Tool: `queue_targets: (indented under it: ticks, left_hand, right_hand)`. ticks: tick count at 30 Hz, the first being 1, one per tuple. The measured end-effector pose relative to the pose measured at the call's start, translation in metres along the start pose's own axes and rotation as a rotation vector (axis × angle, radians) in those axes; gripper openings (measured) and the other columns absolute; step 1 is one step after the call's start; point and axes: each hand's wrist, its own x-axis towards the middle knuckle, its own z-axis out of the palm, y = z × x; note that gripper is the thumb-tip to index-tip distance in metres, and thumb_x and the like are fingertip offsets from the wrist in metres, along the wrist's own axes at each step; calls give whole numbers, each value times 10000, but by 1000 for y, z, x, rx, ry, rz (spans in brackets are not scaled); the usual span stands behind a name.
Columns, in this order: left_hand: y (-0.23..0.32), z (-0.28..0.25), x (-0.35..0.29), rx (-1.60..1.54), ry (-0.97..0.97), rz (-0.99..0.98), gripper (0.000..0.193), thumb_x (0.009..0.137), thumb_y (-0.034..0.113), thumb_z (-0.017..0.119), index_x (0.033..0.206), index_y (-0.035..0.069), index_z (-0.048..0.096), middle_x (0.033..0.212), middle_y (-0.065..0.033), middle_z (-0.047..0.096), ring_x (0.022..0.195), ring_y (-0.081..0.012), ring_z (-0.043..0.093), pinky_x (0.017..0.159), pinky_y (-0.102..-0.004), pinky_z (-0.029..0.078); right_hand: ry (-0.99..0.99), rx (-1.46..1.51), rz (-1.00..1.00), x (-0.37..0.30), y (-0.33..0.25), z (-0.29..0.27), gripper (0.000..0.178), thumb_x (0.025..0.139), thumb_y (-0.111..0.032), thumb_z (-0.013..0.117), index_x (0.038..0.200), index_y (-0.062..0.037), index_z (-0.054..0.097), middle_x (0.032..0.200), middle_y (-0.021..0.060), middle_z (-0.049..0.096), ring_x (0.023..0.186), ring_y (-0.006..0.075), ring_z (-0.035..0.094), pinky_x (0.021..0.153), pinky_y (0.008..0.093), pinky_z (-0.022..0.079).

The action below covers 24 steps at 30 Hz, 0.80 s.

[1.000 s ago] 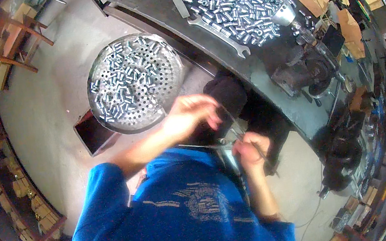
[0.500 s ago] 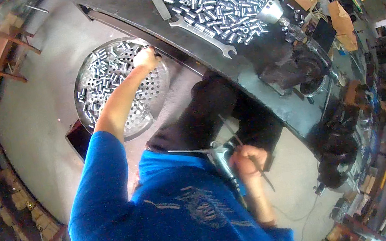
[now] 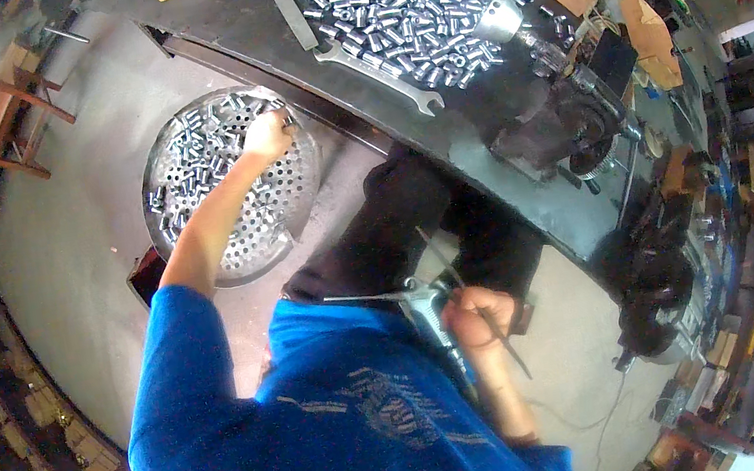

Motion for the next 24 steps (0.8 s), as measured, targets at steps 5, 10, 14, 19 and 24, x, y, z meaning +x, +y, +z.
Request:
queue_targets:
  ticks: [5,10,14,19,24]
  left_hand:
    - [40,-50,-80,-1225,-219,-194,110,720,18,580,782,-62,622,798,-106,621,724,-209,640,658,-316,489]
    - [82,-60,-148,-1390,-360,-52,161,722,15,558,857,-61,605,799,-117,604,725,-194,611,665,-307,484]
    - [120,-55,-178,-1654,-551,-197,323,777,164,543,995,-73,561,724,-120,602,611,-186,582,634,-306,480]
    - [153,-48,-201,-1997,-721,-347,248,825,166,526,933,-47,593,578,-91,530,428,-195,488,534,-338,463]
    - [160,-48,-208,-1909,-721,-298,307,877,246,477,906,-48,564,499,-107,517,362,-213,484,541,-363,477]
  right_hand:
    - [-71,3,-63,1,10,3,269,665,78,513,496,-57,352,495,17,439,436,108,460,416,231,353]
    - [-269,-93,-141,9,-4,9,261,658,90,516,476,-55,397,517,27,504,440,116,493,428,236,372]
    - [-272,-53,-193,9,-9,15,410,696,-200,651,519,-51,313,483,9,309,437,103,297,415,259,232]
    - [-334,-104,-187,11,-22,12,579,749,-495,634,530,-55,327,498,24,305,441,140,313,425,289,221]
    - [-353,-56,-202,11,-10,10,584,750,-497,629,532,-54,316,497,34,288,440,153,310,423,302,217]
